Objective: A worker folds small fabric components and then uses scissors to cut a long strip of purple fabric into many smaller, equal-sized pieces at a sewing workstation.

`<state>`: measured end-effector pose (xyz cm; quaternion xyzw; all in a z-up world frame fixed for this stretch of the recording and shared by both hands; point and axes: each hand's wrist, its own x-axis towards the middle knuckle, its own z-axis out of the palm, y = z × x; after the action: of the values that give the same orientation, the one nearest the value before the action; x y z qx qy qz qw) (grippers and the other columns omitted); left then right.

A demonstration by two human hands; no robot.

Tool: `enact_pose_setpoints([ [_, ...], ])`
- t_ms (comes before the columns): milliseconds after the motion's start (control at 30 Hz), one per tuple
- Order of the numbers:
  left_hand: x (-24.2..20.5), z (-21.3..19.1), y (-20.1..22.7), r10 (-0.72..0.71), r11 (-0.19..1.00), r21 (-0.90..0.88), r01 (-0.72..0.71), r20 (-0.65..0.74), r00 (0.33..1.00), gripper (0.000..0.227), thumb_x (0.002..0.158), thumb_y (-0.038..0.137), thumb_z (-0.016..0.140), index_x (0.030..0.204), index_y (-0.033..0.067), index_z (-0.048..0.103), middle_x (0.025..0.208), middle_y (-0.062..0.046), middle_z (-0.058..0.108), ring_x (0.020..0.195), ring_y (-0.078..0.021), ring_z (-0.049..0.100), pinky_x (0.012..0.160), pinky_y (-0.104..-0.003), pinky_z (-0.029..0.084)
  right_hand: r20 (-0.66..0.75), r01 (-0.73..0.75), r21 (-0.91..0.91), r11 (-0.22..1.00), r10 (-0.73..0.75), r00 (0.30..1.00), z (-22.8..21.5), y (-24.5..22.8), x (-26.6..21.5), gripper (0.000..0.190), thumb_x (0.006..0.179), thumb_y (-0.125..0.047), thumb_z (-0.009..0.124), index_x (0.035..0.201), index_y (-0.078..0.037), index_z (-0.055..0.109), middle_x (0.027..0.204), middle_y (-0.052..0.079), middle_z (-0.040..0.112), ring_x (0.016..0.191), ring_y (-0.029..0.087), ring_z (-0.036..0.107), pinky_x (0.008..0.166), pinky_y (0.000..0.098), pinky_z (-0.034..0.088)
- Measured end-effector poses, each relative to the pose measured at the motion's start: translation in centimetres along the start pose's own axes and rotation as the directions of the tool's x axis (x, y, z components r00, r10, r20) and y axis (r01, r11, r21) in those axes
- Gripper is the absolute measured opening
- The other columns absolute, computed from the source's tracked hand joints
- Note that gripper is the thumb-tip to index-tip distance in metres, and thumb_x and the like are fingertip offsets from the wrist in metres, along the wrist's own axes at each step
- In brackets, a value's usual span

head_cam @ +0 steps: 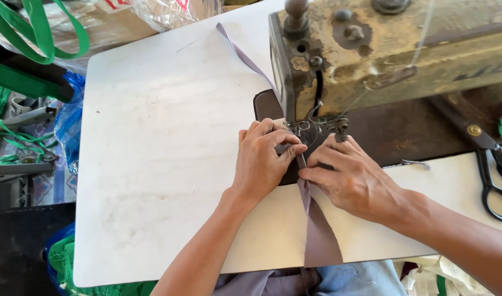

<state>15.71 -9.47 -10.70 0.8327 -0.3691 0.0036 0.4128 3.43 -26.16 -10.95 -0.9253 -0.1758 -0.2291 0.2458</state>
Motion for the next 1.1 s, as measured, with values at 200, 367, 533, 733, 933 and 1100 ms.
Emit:
enact_pose_setpoints([
  [200, -0.3, 0.2, -0.3, 0.022, 0.998, 0.052, -0.021, -0.023, 0.999, 0.018, 0.089, 0.039, 0.079, 0.086, 0.0232, 0.069, 0.091, 0.006, 0.056, 0.088, -0.0171, 0.056, 0.083, -0.036, 0.035, 0.245, 0.128, -0.081, 0.988, -0.105, 0.964, -2.2, -0.3, 1.3, 0.013, 0.097, -0.003, 0.061, 0.102, -0.009, 0.071, 0.119, 0.004, 0.066, 0.114, 0.027, 0.056, 0.061, 0.0437, 0.044],
  [367, -0.3, 0.0, 0.0, 0.081, 0.993, 0.097, -0.074, -0.071, 0.994, 0.017, 0.091, 0.037, 0.078, 0.085, 0.0215, 0.072, 0.09, 0.004, 0.056, 0.088, -0.019, 0.056, 0.079, -0.038, 0.035, 0.242, 0.209, -0.085, 0.974, -0.184, 0.953, -2.3, -0.2, 1.3, 0.015, 0.099, -0.007, 0.061, 0.11, -0.006, 0.072, 0.121, 0.008, 0.068, 0.121, 0.028, 0.059, 0.067, 0.0379, 0.048],
  [533, -0.3, 0.3, -0.2, 0.037, 0.994, 0.106, -0.032, -0.05, 0.998, 0.015, 0.094, 0.031, 0.075, 0.084, 0.0192, 0.075, 0.091, 0.005, 0.059, 0.087, -0.0195, 0.054, 0.079, -0.039, 0.035, 0.226, 0.2, -0.068, 0.977, -0.181, 0.957, -2.0, -0.1, 0.8, 0.019, 0.099, -0.001, 0.057, 0.112, -0.005, 0.07, 0.123, 0.009, 0.067, 0.135, 0.029, 0.057, 0.088, 0.0383, 0.052],
  [733, -0.2, 0.3, -0.3, 0.009, 0.994, 0.108, -0.007, -0.021, 1.0, 0.013, 0.095, 0.027, 0.074, 0.087, 0.0178, 0.076, 0.093, 0.006, 0.06, 0.087, -0.0199, 0.053, 0.08, -0.039, 0.035, 0.26, 0.169, -0.015, 0.985, -0.159, 0.952, -2.2, -0.2, 0.9, 0.025, 0.093, 0.002, 0.06, 0.117, -0.001, 0.068, 0.124, 0.013, 0.067, 0.141, 0.031, 0.054, 0.113, 0.0527, 0.04],
  [933, -0.4, -3.8, 1.9, 0.317, 0.937, 0.135, -0.323, 0.059, 0.946, 0.011, 0.097, 0.007, 0.059, 0.093, 0.0071, 0.07, 0.099, -0.007, 0.064, 0.085, -0.0243, 0.057, 0.076, -0.038, 0.043, 0.325, 0.088, 0.007, 0.996, -0.086, 0.942, -2.2, -0.2, 0.3, 0.022, 0.095, -0.003, 0.059, 0.114, -0.004, 0.07, 0.131, 0.014, 0.066, 0.144, 0.029, 0.052, 0.078, 0.0643, 0.051],
  [1100, -0.7, -4.1, 1.0, 0.547, 0.815, 0.158, -0.558, 0.109, 0.83, 0.017, 0.089, 0.001, 0.06, 0.101, -0.0018, 0.071, 0.11, -0.009, 0.07, 0.094, -0.029, 0.06, 0.078, -0.04, 0.047, 0.305, 0.06, 0.0, 0.998, -0.057, 0.951, -2.0, -0.5, 0.4, 0.025, 0.092, -0.003, 0.063, 0.115, -0.005, 0.072, 0.127, 0.012, 0.068, 0.141, 0.029, 0.055, 0.079, 0.0768, 0.049],
])
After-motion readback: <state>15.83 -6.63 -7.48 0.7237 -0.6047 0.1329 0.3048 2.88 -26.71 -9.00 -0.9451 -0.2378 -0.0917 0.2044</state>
